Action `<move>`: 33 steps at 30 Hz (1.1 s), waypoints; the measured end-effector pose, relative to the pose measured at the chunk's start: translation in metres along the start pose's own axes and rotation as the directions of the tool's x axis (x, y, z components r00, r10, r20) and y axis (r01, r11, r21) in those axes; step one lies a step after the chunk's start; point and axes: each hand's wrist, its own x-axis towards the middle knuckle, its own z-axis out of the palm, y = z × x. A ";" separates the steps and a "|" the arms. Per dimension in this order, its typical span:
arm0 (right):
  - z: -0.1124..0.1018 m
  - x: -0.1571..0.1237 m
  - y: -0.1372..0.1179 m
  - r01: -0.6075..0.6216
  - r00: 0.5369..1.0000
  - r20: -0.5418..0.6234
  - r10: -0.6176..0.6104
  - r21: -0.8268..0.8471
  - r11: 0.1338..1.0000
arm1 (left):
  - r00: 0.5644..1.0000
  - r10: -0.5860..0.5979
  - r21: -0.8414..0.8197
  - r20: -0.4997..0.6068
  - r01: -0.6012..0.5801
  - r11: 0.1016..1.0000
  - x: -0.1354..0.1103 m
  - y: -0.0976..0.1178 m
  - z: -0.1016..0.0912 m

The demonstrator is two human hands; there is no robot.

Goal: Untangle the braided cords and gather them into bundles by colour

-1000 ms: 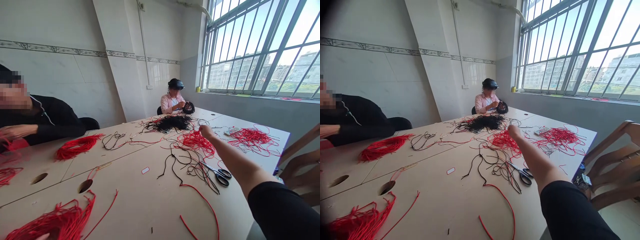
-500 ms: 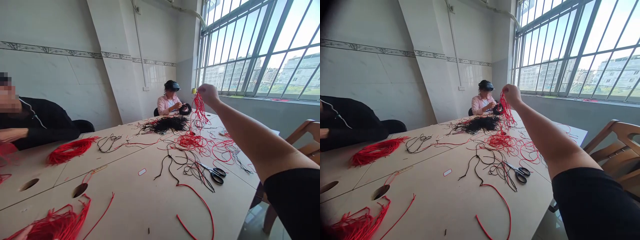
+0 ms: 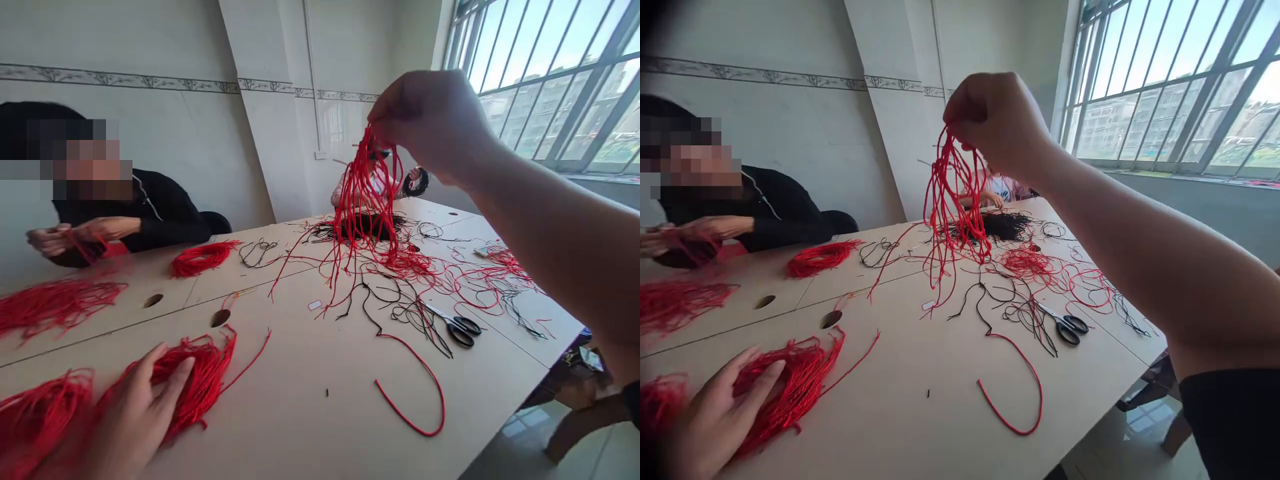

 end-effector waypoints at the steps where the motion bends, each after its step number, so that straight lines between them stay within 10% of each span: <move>1: 0.010 -0.014 -0.004 0.012 0.997 0.077 -0.014 0.029 1.000 | 0.999 -0.038 -0.067 -0.001 0.037 0.997 -0.001 0.002 0.002; 4: 0.039 -0.064 -0.010 0.071 0.914 0.388 -0.118 0.133 0.989 | 0.999 0.007 -0.156 -0.044 -0.014 0.988 -0.004 0.011 0.010; 7: 0.059 -0.118 -0.009 0.168 0.685 0.671 -0.284 0.234 0.958 | 0.996 0.076 -0.181 -0.053 -0.084 0.980 -0.011 0.018 0.021; 13: 0.069 -0.234 -0.001 0.210 0.406 0.846 -0.345 0.281 0.936 | 0.941 0.324 -0.268 0.101 -0.288 0.919 -0.034 0.037 0.038; 18: 0.078 -0.304 0.035 0.286 0.526 0.776 -0.349 0.225 0.932 | 0.786 0.517 -0.369 0.339 -0.395 0.841 -0.052 0.049 0.060; 23: 0.102 -0.307 0.076 0.225 0.805 0.548 -0.225 0.069 0.972 | 0.761 0.531 -0.405 0.374 -0.381 0.831 -0.067 0.061 0.094; 29: 0.124 -0.263 0.055 0.272 0.750 0.571 -0.333 0.193 0.943 | 0.895 0.381 -0.423 0.231 -0.260 0.868 -0.054 0.075 0.105; 33: 0.137 -0.239 0.043 0.318 0.706 0.577 -0.412 0.261 0.911 | 0.902 0.304 -0.370 0.306 -0.182 0.911 -0.030 0.074 0.091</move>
